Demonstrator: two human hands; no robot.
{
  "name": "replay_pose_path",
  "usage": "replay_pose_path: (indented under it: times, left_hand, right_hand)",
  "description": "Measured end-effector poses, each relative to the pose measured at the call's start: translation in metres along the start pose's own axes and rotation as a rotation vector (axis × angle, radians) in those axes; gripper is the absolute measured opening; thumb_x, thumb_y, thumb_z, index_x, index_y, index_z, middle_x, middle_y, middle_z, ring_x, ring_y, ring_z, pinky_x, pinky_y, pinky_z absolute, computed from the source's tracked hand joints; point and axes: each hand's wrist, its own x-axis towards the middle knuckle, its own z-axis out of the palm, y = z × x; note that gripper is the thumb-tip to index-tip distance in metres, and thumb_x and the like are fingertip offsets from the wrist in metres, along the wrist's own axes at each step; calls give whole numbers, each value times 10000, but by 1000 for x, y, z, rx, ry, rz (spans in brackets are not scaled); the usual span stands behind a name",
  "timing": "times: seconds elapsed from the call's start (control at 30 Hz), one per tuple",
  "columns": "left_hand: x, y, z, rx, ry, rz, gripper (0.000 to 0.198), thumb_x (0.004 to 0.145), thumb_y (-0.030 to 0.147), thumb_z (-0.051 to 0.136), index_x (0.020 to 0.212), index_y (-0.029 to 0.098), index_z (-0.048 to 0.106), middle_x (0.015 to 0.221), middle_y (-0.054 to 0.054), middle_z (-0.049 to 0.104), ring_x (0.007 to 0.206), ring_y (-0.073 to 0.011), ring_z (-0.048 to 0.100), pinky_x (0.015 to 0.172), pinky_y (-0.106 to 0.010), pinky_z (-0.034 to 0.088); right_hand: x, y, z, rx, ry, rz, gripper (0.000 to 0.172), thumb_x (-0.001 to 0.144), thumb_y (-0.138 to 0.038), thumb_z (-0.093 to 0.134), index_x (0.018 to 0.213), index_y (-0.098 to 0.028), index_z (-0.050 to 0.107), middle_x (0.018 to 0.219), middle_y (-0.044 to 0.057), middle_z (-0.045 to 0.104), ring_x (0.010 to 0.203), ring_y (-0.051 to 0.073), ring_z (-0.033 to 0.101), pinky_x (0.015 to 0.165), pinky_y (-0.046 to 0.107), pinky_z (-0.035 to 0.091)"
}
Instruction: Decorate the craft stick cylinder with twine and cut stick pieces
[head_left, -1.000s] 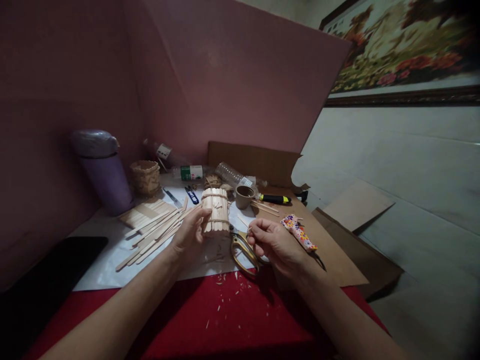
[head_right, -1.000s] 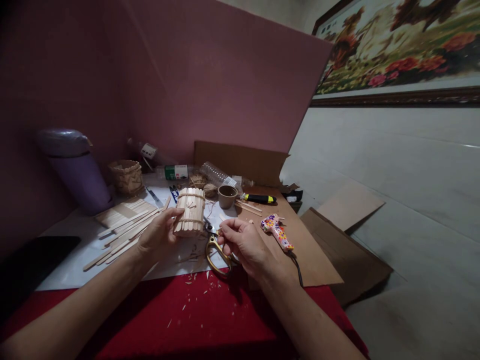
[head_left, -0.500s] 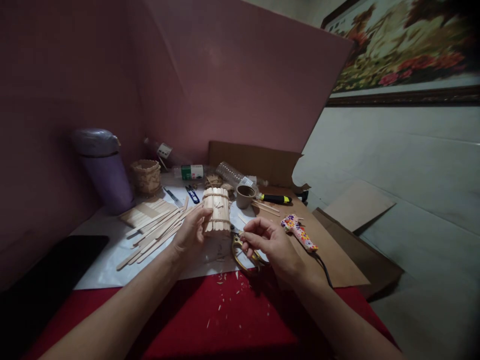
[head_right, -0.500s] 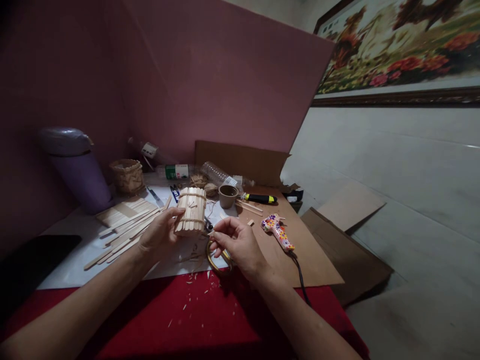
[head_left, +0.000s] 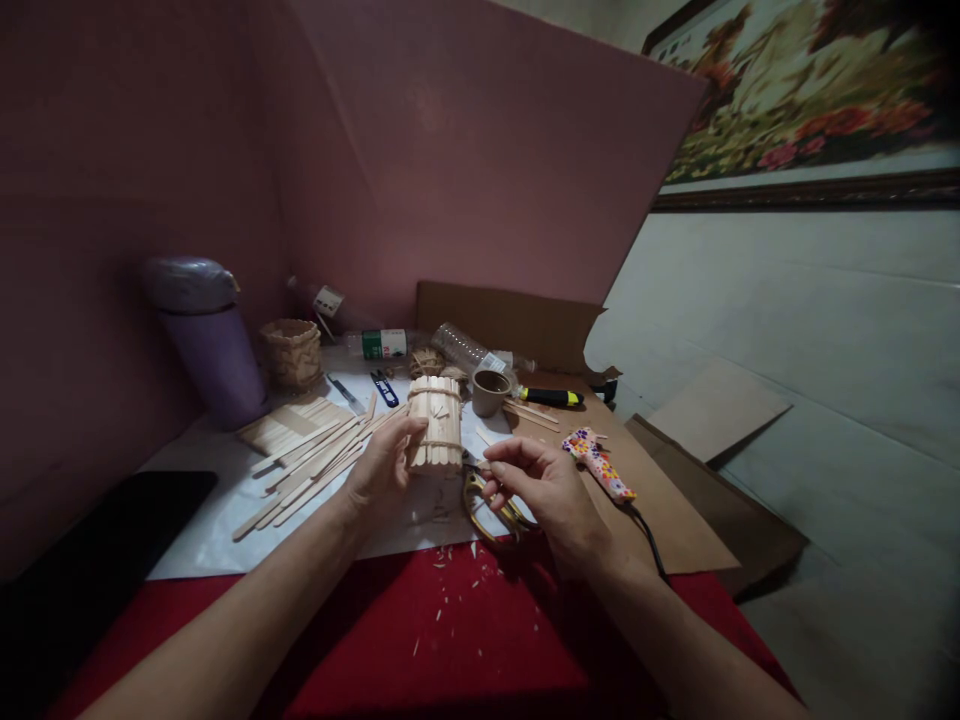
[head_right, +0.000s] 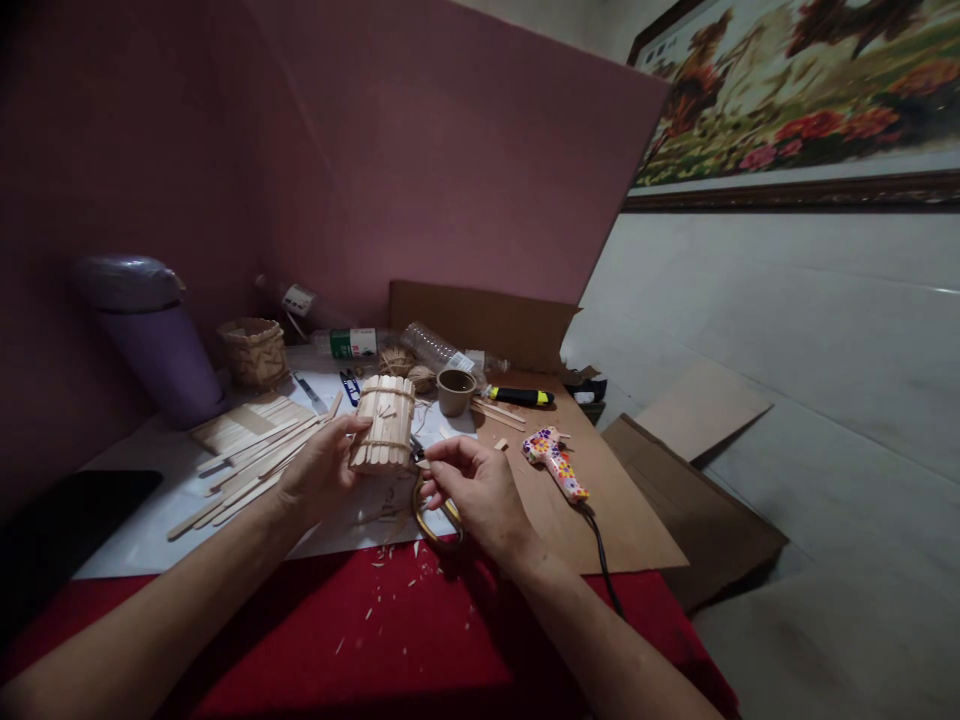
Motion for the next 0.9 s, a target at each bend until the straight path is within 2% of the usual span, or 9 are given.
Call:
replay_pose_path:
  times: [0.2, 0.37, 0.47, 0.57, 0.77, 0.9]
  left_hand:
    - [-1, 0, 0, 38, -49, -5, 316, 721, 264, 634, 999, 115, 650, 842, -92, 713, 687, -212, 660, 612, -316, 555]
    - [-7, 1, 5, 104, -44, 47, 329, 693, 264, 657, 998, 142, 632, 905, -81, 702, 795, -227, 661, 642, -305, 552]
    - [-10, 1, 7, 157, -64, 47, 314, 672, 277, 664, 961, 163, 618, 853, -63, 678, 805, -242, 650, 598, -298, 533]
    - [-8, -2, 5, 172, -101, 51, 305, 670, 277, 658, 949, 164, 611, 794, -50, 652, 767, -230, 634, 604, -306, 526]
    - [-2, -8, 0, 150, -147, 45, 292, 691, 257, 651, 961, 154, 608, 814, -73, 669, 712, -214, 633, 610, -322, 523]
    - [-2, -10, 1, 134, -163, 58, 290, 697, 246, 656, 968, 159, 603, 819, -67, 666, 695, -212, 641, 600, -324, 527]
  right_hand:
    - [1, -1, 2, 12, 20, -40, 140, 742, -273, 712, 813, -153, 697, 656, 5, 676, 544, 93, 607, 542, 220, 488]
    - [6, -2, 6, 41, 2, -60, 131, 742, -254, 708, 830, -158, 695, 648, -3, 670, 555, 87, 608, 551, 214, 498]
    - [12, -3, 10, 50, 15, -105, 167, 708, -260, 742, 830, -165, 679, 692, -6, 670, 582, 101, 629, 535, 222, 514]
    - [16, -6, 14, 18, 36, -91, 187, 697, -274, 748, 817, -160, 659, 650, -6, 663, 553, 113, 629, 502, 231, 515]
    - [22, -9, 18, -37, 47, -42, 154, 709, -293, 720, 742, -168, 636, 577, -25, 621, 439, 89, 525, 430, 225, 439]
    - [24, -9, 18, -102, 64, -37, 146, 699, -298, 712, 690, -169, 643, 552, -37, 563, 448, 84, 449, 416, 222, 353]
